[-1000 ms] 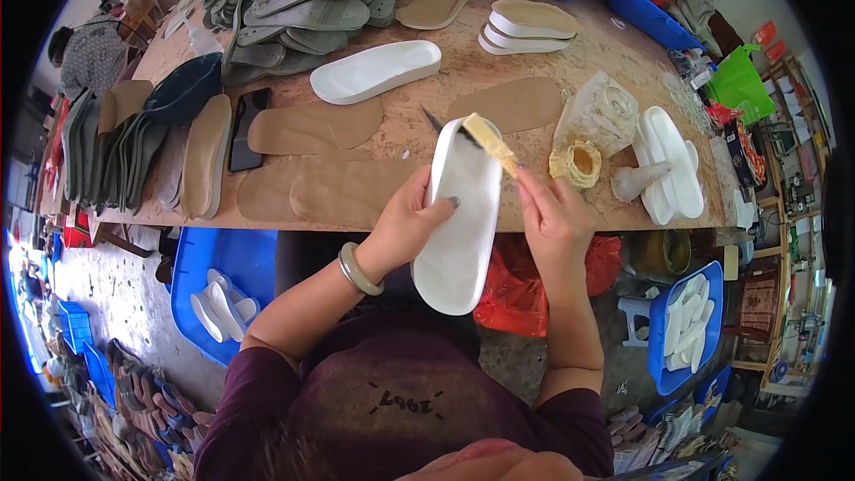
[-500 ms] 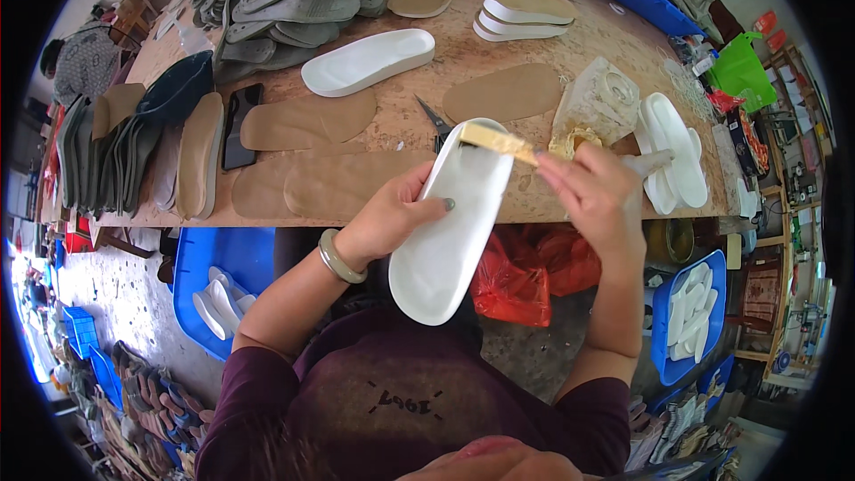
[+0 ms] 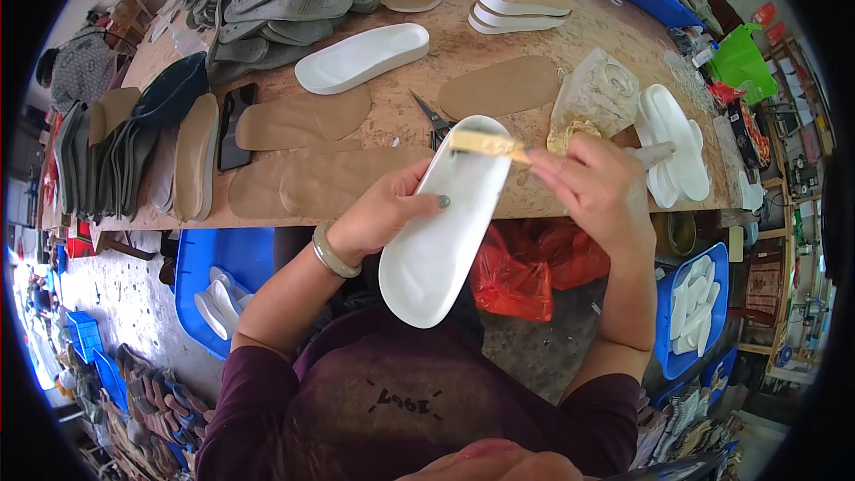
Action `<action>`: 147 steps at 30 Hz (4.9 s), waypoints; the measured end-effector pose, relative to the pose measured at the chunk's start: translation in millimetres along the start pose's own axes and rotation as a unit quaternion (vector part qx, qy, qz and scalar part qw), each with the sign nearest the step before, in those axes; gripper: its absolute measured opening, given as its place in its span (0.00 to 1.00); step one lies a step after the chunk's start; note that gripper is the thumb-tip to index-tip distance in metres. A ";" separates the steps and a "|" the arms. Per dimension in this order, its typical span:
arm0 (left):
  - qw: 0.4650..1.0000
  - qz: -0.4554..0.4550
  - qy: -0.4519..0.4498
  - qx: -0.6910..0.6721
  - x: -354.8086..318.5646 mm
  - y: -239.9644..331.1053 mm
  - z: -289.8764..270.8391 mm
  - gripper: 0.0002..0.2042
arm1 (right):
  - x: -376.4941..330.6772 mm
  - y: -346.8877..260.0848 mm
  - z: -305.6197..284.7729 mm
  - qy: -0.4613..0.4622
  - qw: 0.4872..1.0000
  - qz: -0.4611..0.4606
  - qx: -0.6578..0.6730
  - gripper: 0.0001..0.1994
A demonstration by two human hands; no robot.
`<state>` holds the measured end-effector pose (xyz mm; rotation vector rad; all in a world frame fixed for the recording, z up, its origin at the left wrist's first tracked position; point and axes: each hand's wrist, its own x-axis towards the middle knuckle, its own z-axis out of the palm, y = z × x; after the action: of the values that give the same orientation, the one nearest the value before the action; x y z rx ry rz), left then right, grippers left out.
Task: Applying glue to the edges and surface of shoe insoles and outsoles using a wooden stick and a brush.
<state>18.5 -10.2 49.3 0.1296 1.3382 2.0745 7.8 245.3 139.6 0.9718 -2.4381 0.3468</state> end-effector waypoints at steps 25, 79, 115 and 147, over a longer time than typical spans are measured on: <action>0.981 0.067 0.102 0.149 -0.8 0.1 -5.5 0.18 | -28.4 -7.6 -0.8 0.076 0.969 0.233 0.023 0.08; 0.999 0.018 0.031 -0.017 30.1 -29.9 44.2 0.19 | -97.1 -16.1 45.1 0.187 0.772 0.380 0.474 0.07; 0.884 0.117 0.129 0.434 30.5 -27.5 41.4 0.23 | -102.3 0.7 11.9 0.017 0.975 0.221 0.001 0.10; 0.948 0.073 0.101 0.291 31.5 -26.5 26.8 0.20 | -99.6 0.5 22.2 0.104 0.970 0.145 -0.162 0.13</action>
<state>17.5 35.6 31.4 0.2823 2.0970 1.7776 62.2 293.9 68.3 0.4177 -2.3438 0.1315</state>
